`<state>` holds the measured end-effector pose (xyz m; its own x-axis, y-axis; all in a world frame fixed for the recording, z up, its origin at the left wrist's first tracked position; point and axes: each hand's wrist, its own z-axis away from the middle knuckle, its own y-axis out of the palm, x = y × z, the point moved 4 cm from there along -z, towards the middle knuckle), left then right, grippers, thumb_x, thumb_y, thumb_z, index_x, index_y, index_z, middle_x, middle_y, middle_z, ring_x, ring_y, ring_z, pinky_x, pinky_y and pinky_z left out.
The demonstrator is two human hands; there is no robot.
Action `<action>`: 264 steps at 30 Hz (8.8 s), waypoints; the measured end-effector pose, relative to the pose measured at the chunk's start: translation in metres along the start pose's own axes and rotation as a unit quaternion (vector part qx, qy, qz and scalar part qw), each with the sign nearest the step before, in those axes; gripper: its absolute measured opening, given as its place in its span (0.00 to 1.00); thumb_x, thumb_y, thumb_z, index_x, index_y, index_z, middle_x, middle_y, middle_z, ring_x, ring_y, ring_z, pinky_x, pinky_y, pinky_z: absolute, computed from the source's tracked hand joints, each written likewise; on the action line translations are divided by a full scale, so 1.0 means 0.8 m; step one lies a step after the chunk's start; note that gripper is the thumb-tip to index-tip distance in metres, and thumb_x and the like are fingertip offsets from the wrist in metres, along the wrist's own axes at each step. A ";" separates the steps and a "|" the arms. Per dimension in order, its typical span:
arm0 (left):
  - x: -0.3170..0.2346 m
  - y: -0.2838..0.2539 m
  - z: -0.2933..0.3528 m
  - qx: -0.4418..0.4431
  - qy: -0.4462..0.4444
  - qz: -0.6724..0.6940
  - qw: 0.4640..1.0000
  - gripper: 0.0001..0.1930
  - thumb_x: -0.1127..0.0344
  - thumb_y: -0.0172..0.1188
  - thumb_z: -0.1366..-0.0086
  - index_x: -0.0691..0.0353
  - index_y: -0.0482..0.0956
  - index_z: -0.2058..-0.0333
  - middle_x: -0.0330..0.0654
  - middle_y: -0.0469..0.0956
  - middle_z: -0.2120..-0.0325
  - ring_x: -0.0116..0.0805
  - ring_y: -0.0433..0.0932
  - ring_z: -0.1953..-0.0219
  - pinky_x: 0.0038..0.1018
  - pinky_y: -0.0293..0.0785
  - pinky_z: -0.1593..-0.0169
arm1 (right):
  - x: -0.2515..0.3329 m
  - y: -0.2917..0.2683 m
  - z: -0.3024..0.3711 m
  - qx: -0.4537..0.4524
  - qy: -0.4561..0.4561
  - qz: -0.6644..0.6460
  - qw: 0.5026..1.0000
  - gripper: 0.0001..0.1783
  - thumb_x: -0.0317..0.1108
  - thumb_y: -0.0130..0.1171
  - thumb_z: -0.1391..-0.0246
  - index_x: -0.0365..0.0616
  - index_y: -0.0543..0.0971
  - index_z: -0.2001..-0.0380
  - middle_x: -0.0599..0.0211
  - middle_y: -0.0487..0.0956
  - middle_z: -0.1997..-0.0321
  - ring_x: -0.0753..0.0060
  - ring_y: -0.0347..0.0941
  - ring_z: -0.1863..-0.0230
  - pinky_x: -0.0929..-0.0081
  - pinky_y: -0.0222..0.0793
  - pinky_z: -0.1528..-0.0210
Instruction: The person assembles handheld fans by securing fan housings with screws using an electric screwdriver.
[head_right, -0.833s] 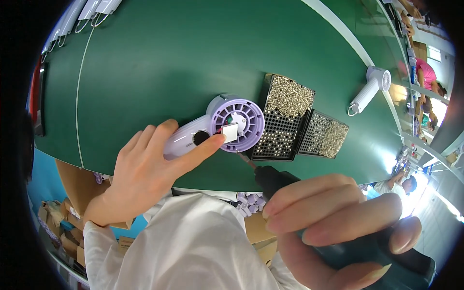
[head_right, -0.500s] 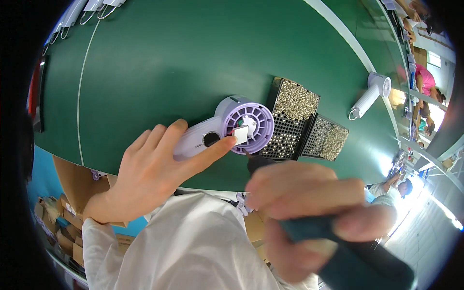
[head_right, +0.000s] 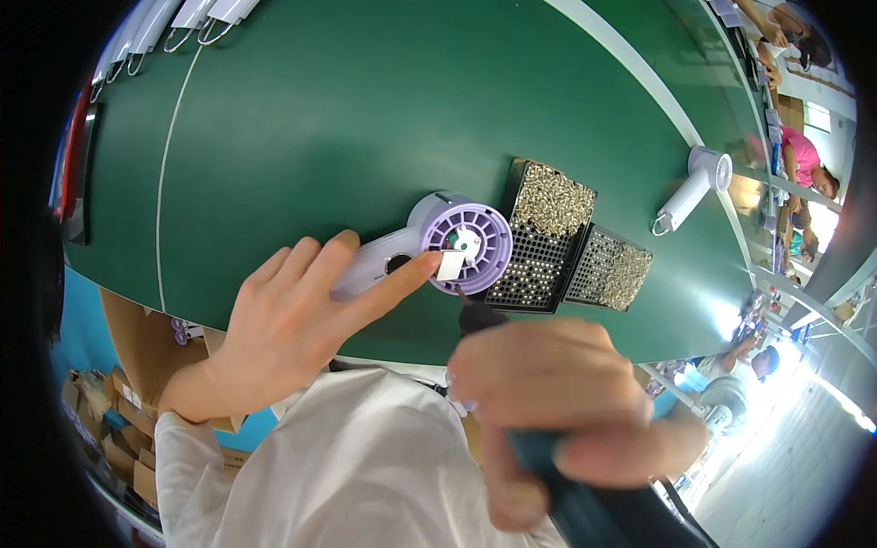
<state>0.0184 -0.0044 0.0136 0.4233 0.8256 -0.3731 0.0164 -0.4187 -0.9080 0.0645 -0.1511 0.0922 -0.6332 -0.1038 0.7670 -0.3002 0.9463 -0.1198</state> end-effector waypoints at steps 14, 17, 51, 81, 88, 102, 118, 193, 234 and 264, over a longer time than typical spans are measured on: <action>-0.001 0.002 -0.010 0.011 -0.003 -0.004 1.000 0.32 0.76 0.62 0.60 0.45 0.78 0.51 0.46 0.70 0.67 0.37 0.69 0.75 0.28 0.70 0.72 | -0.027 -0.082 0.029 -0.212 0.100 -0.006 0.972 0.11 0.37 0.40 0.37 0.47 0.60 0.55 0.59 0.66 0.81 0.62 0.64 0.92 0.62 0.69 0.90; 0.000 0.002 -0.013 0.008 0.001 0.003 1.000 0.34 0.77 0.63 0.61 0.45 0.78 0.50 0.46 0.70 0.66 0.37 0.69 0.75 0.28 0.70 0.73 | -0.032 -0.083 0.031 -0.213 0.096 -0.012 0.972 0.11 0.37 0.41 0.37 0.47 0.58 0.55 0.58 0.66 0.80 0.62 0.65 0.92 0.62 0.70 0.90; -0.005 0.002 0.008 0.014 0.044 0.028 0.999 0.33 0.70 0.54 0.53 0.37 0.73 0.45 0.42 0.67 0.68 0.31 0.62 0.77 0.21 0.63 0.73 | 0.008 0.003 -0.013 -0.183 -0.026 -0.071 0.980 0.17 0.41 0.46 0.42 0.36 0.66 0.61 0.65 0.61 0.78 0.72 0.55 0.91 0.74 0.52 0.91; -0.006 -0.015 -0.024 -0.201 0.049 0.206 0.956 0.26 0.68 0.71 0.62 0.64 0.78 0.59 0.43 0.73 0.65 0.42 0.72 0.66 0.33 0.71 0.66 | 0.000 -0.044 -0.004 -0.292 0.016 -0.234 0.927 0.18 0.41 0.38 0.37 0.35 0.67 0.61 0.69 0.61 0.79 0.76 0.54 0.92 0.78 0.55 0.94; -0.023 -0.017 -0.033 -0.209 0.100 0.175 0.957 0.14 0.70 0.68 0.60 0.66 0.79 0.71 0.41 0.74 0.75 0.37 0.73 0.71 0.30 0.69 0.67 | 0.017 -0.037 -0.001 -0.264 0.001 -0.196 0.944 0.15 0.39 0.41 0.38 0.36 0.63 0.59 0.68 0.62 0.79 0.75 0.57 0.92 0.77 0.58 0.93; -0.001 -0.010 -0.005 -0.006 -0.039 0.151 0.988 0.32 0.63 0.67 0.55 0.53 0.71 0.47 0.47 0.68 0.56 0.45 0.71 0.57 0.35 0.69 0.56 | 0.032 -0.025 -0.001 -0.202 -0.087 -0.090 0.971 0.17 0.40 0.47 0.43 0.34 0.64 0.61 0.65 0.62 0.78 0.72 0.56 0.92 0.74 0.53 0.92; -0.003 0.000 0.013 -0.010 0.036 0.033 0.999 0.30 0.68 0.56 0.54 0.43 0.76 0.47 0.44 0.71 0.63 0.35 0.68 0.70 0.24 0.67 0.68 | 0.010 0.000 -0.019 -0.096 0.039 -0.043 0.994 0.19 0.43 0.40 0.40 0.39 0.67 0.57 0.64 0.63 0.77 0.70 0.58 0.91 0.69 0.58 0.90; -0.120 0.119 -0.428 0.111 -0.059 0.571 0.812 0.29 0.67 0.63 0.44 0.85 0.57 0.56 0.52 0.77 0.74 0.37 0.80 0.79 0.28 0.77 0.80 | -0.021 -0.233 0.050 -0.476 -0.056 -0.027 0.877 0.12 0.40 0.38 0.38 0.44 0.66 0.60 0.66 0.63 0.81 0.73 0.58 0.93 0.75 0.61 0.92; 0.004 0.078 -0.088 0.053 -0.211 0.788 0.576 0.26 0.67 0.52 0.34 0.60 0.52 0.41 0.43 0.69 0.50 0.32 0.74 0.54 0.30 0.74 0.51 | -0.003 -0.072 0.023 -0.198 0.022 -0.021 0.980 0.16 0.43 0.39 0.37 0.43 0.60 0.54 0.62 0.65 0.79 0.64 0.62 0.92 0.67 0.66 0.90; 0.002 0.079 -0.087 0.029 -0.205 0.803 0.559 0.28 0.68 0.50 0.33 0.62 0.48 0.39 0.44 0.69 0.53 0.31 0.74 0.55 0.28 0.71 0.51 | -0.009 -0.010 0.021 -0.157 -0.040 -0.027 0.986 0.15 0.39 0.45 0.42 0.39 0.64 0.59 0.64 0.63 0.80 0.70 0.56 0.94 0.71 0.59 0.93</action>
<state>0.0831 -0.0556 -0.0313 -0.3936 -0.5756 -0.7168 -0.1200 -0.7409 0.6608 0.0597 -0.1633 0.0770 -0.6809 -0.1689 0.7126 -0.1068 0.9855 0.1316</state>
